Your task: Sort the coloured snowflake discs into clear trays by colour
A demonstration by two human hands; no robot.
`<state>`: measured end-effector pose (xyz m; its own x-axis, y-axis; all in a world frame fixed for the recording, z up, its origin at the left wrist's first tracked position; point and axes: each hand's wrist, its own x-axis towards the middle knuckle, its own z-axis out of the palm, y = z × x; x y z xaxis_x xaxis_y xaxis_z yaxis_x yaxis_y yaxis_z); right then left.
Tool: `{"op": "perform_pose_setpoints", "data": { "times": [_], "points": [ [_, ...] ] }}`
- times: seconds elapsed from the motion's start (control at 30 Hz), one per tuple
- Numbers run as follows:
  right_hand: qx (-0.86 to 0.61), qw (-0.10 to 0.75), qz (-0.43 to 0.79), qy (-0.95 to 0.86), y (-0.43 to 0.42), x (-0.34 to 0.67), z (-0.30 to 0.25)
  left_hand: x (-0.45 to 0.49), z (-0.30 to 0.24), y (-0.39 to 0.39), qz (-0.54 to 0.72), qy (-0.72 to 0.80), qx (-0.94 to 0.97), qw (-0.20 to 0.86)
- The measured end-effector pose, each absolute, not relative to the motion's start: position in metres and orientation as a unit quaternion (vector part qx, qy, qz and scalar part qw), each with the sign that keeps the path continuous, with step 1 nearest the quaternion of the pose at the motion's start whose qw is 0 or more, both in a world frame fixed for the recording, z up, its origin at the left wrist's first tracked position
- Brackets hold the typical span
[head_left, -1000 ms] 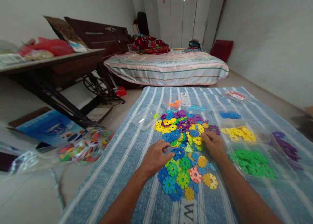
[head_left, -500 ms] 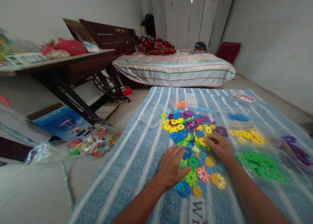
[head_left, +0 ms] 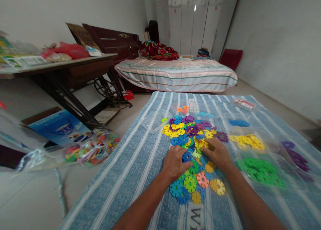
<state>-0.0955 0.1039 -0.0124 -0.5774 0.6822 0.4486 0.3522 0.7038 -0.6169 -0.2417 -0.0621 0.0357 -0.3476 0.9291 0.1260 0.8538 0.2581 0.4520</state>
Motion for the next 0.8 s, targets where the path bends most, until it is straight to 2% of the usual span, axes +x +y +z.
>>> {"op": "perform_pose_setpoints", "data": {
  "times": [0.6, 0.8],
  "points": [
    [-0.238, 0.412, 0.174, -0.862, 0.087, -0.103, 0.010, -0.248, 0.036, -0.063, 0.377, 0.762, 0.490, 0.192],
    [-0.265, 0.401, 0.247, -0.841, 0.074, -0.103, 0.019, -0.249, 0.039, -0.064, 0.388, 0.758, 0.485, 0.200]
  ]
}}
